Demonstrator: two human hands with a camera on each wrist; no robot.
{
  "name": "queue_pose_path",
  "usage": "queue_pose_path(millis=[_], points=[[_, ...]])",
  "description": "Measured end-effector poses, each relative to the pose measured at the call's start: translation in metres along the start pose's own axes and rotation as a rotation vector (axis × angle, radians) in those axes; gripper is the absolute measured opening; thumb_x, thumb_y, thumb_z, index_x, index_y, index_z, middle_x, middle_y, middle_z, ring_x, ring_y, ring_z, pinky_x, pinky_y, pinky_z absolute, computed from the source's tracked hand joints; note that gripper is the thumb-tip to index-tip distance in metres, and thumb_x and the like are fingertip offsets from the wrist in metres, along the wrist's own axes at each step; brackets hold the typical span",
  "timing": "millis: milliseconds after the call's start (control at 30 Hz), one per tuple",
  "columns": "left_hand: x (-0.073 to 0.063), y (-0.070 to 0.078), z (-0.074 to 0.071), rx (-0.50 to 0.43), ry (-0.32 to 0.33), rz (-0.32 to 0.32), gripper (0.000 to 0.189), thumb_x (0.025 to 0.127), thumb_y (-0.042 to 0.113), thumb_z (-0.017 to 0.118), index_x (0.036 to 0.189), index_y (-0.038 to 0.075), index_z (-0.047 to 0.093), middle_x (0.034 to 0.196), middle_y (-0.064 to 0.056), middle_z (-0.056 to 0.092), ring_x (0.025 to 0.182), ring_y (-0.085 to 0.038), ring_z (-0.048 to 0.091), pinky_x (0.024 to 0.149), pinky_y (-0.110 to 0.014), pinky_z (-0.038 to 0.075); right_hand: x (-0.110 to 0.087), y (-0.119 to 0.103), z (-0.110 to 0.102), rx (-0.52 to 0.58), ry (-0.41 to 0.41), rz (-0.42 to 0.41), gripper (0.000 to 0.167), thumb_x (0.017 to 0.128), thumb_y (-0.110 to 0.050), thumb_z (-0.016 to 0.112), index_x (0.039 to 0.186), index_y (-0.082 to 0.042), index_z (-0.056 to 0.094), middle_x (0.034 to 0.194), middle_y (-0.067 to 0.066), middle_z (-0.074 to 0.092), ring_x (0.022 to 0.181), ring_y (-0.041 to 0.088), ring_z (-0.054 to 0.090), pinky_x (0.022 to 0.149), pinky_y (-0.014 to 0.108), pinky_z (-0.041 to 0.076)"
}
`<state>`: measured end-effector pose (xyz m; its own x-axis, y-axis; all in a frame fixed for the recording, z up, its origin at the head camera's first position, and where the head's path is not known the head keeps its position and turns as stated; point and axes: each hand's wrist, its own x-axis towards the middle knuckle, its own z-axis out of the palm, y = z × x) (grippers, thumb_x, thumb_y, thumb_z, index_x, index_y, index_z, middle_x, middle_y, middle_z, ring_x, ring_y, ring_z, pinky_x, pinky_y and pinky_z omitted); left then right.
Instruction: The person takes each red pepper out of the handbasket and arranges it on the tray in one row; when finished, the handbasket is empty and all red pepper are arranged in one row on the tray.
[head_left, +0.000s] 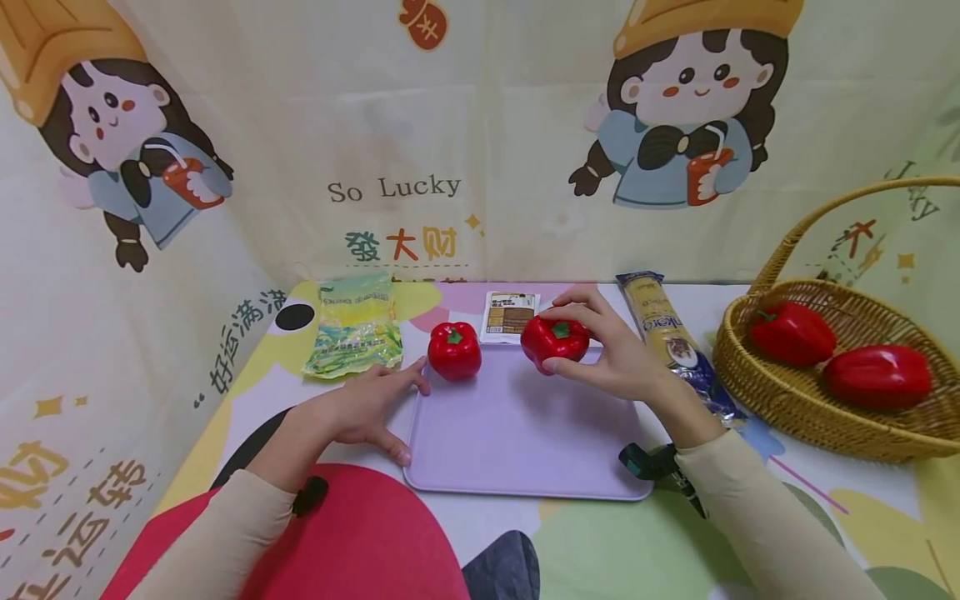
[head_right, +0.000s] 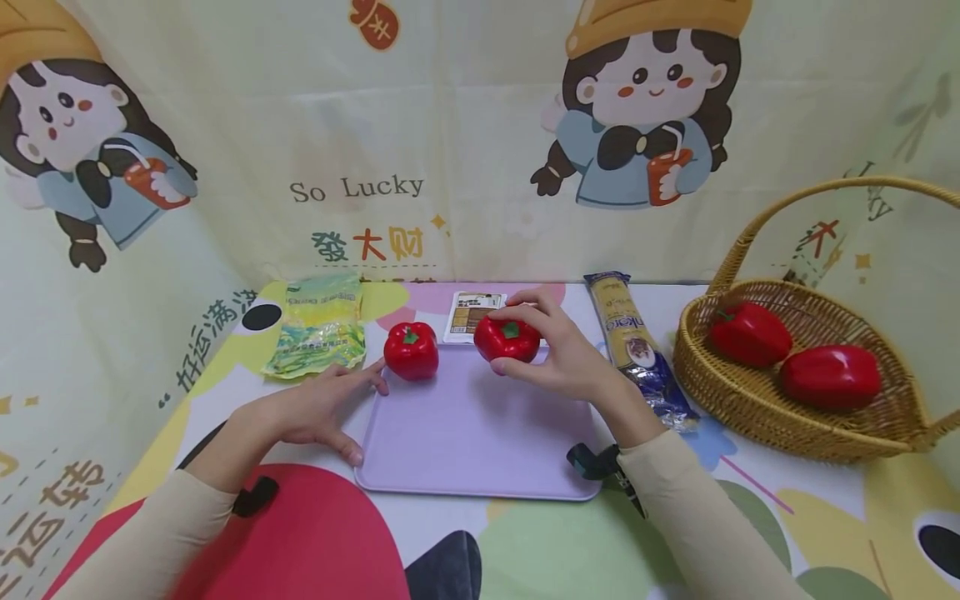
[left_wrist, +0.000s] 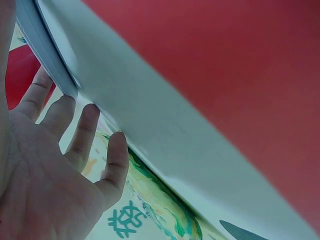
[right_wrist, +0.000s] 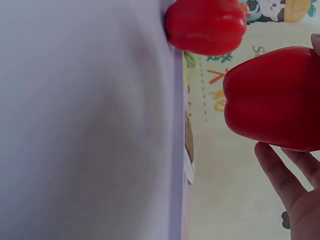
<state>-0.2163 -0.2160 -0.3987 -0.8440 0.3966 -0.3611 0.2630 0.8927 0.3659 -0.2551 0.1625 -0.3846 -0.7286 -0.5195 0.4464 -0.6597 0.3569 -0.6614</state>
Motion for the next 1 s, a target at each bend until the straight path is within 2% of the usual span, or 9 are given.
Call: queue_pose_path(millis=[367, 600, 1000], points=[[0.000, -0.001, 0.002, -0.010, -0.002, 0.005, 0.092, 0.057, 0.052, 0.097, 0.136, 0.042, 0.050, 0.163, -0.004, 0.032, 0.138, -0.032, 0.039, 0.091, -0.049, 0.058, 0.011, 0.002, 0.016, 0.046, -0.013, 0.036, 0.061, 0.080, -0.019, 0.089, 0.135, -0.025, 0.064, 0.142, 0.001, 0.047, 0.130, 0.022, 0.049, 0.090, 0.043, 0.060], [0.004, 0.001, 0.000, 0.017, -0.001, 0.017, 0.093, 0.058, 0.054, 0.096, 0.138, 0.043, 0.049, 0.164, -0.004, 0.032, 0.139, -0.032, 0.038, 0.092, -0.050, 0.058, 0.015, 0.005, 0.019, 0.071, -0.017, 0.074, 0.060, 0.082, -0.021, 0.088, 0.137, -0.027, 0.063, 0.143, 0.002, 0.047, 0.131, 0.024, 0.049, 0.089, 0.050, 0.060], [0.000, -0.001, -0.001, -0.009, -0.008, 0.007, 0.092, 0.058, 0.052, 0.096, 0.138, 0.040, 0.050, 0.165, -0.005, 0.031, 0.140, -0.033, 0.037, 0.094, -0.051, 0.057, 0.029, 0.004, 0.032, 0.054, -0.123, 0.120, 0.059, 0.084, -0.031, 0.086, 0.138, -0.027, 0.062, 0.141, -0.003, 0.047, 0.131, 0.020, 0.048, 0.091, 0.040, 0.060]])
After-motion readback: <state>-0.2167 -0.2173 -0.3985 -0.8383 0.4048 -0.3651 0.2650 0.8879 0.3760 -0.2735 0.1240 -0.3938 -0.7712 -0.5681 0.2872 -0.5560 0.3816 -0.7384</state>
